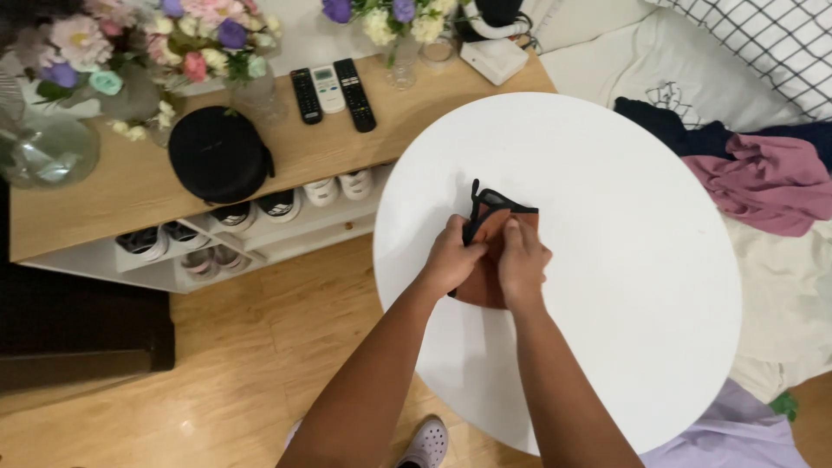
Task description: The person wipes a white round table with a brown cloth, then moves to a wooden side table to wipe its surface. They temporarily move a black case and remote controls aside to clean underneath, then return them. Finally, they wipe the white round table again.
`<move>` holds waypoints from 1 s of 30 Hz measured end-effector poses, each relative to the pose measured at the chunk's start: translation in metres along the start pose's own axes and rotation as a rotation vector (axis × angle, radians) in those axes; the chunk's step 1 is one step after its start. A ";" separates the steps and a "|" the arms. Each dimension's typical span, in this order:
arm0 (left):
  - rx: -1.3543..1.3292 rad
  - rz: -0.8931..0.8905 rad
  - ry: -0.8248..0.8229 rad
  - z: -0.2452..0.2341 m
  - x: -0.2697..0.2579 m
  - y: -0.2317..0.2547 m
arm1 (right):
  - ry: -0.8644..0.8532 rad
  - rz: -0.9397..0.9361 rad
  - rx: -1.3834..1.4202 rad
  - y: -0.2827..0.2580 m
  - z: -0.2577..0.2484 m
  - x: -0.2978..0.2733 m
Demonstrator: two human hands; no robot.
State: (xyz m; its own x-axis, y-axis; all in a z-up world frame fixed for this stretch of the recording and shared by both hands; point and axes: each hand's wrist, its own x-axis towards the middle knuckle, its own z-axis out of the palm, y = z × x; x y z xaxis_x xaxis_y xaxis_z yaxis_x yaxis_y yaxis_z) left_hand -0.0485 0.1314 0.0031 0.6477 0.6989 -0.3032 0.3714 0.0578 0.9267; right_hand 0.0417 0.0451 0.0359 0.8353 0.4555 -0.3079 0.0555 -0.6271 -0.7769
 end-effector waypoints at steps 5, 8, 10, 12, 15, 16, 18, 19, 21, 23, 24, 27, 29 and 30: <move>-0.306 -0.007 -0.090 -0.043 -0.010 -0.015 | 0.114 -0.090 0.225 0.017 0.016 -0.006; -0.460 0.022 -0.154 -0.060 -0.010 -0.039 | 0.133 -0.038 0.237 0.005 0.027 -0.028; -0.545 0.050 -0.196 -0.076 -0.012 -0.043 | 0.135 -0.007 0.265 -0.010 0.034 -0.044; -0.726 0.024 -0.274 -0.099 -0.022 -0.038 | 0.083 -0.006 0.226 -0.028 0.042 -0.064; -0.793 -0.027 -0.349 -0.139 -0.032 -0.038 | 0.091 0.103 0.270 -0.047 0.058 -0.079; -0.792 -0.027 -0.351 -0.152 -0.032 -0.043 | 0.092 0.104 0.272 -0.051 0.065 -0.081; -0.806 0.020 -0.388 -0.176 -0.034 -0.053 | -0.090 0.262 0.560 -0.057 0.075 -0.085; -0.805 0.022 -0.387 -0.189 -0.035 -0.053 | -0.091 0.260 0.560 -0.050 0.085 -0.081; -0.840 0.051 -0.395 -0.213 -0.037 -0.052 | -0.241 0.158 0.721 -0.033 0.102 -0.072; -0.845 0.049 -0.366 -0.235 -0.039 -0.054 | -0.232 0.166 0.693 -0.065 0.108 -0.096; -0.849 0.049 -0.338 -0.244 -0.040 -0.056 | -0.221 0.174 0.665 -0.080 0.111 -0.107; -0.809 0.089 -0.232 -0.264 -0.037 -0.065 | -0.326 -0.093 0.731 -0.072 0.138 -0.095; -0.761 0.121 -0.154 -0.276 -0.031 -0.076 | -0.348 -0.160 0.677 -0.098 0.143 -0.105; -0.706 0.140 -0.083 -0.282 -0.030 -0.084 | -0.362 -0.215 0.628 -0.109 0.147 -0.113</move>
State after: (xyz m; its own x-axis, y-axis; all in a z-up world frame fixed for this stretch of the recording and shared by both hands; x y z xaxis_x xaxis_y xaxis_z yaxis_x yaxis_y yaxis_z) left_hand -0.2868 0.3066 -0.0028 0.7168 0.6784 -0.1609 -0.2188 0.4380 0.8719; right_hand -0.1392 0.1548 0.0747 0.6034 0.7742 -0.1911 -0.2154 -0.0725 -0.9738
